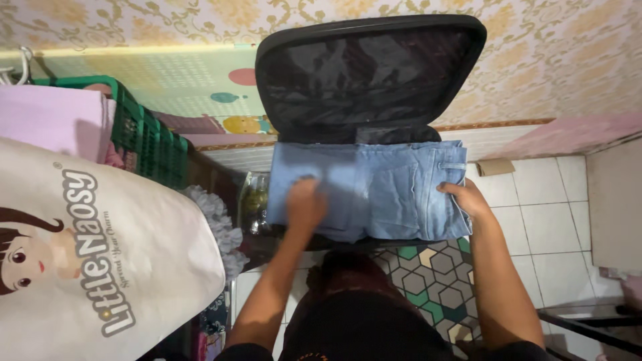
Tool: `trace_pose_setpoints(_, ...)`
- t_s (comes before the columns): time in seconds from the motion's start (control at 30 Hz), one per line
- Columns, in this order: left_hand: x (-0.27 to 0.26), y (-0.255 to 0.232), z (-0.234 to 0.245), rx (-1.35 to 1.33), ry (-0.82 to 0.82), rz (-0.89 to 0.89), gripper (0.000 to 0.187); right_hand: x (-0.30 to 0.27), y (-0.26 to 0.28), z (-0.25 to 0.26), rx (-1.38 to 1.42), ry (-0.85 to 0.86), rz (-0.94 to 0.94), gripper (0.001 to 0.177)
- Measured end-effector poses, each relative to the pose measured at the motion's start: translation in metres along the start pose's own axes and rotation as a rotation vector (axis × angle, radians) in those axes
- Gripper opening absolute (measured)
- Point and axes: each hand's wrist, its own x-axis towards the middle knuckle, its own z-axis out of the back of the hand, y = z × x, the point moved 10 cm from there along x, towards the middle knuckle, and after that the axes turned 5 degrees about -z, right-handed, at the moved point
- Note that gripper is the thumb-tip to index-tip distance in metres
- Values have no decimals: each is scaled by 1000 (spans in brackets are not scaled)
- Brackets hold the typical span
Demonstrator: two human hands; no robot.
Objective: The person removes folded clothes, including pants, shorts, and shirts, from an open suitcase and places them onto shelves inside a wardrobe by hand.
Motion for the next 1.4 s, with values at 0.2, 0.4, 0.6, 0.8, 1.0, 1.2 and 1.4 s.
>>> trace_pose_setpoints(0.2, -5, -52, -76, 175, 247, 76, 64, -5, 9, -5, 15, 3, 34, 31)
trace_pose_setpoints(0.4, -3, -5, -86, 18, 145, 109, 29, -17, 27, -14, 10, 10, 71, 34)
trace_pose_setpoints(0.6, 9, 68, 44, -391, 166, 458, 34, -33, 55, -38, 32, 31, 89, 34)
trace_pose_setpoints(0.8, -8, 135, 142, -851, -59, 563, 22, -66, 111, -108, -120, 62, 196, 32)
trace_pose_setpoints(1.0, -13, 154, 178, -812, -181, 552, 18, -40, 105, -231, -345, 83, 448, 40)
trace_pose_setpoints(1.2, -5, 138, 196, -597, -193, 477, 18, -38, 5, -416, -690, 518, 615, 73)
trace_pose_setpoints(1.4, 3, 96, 192, -464, -200, 516, 21, -61, 3, -413, -711, 615, 742, 69)
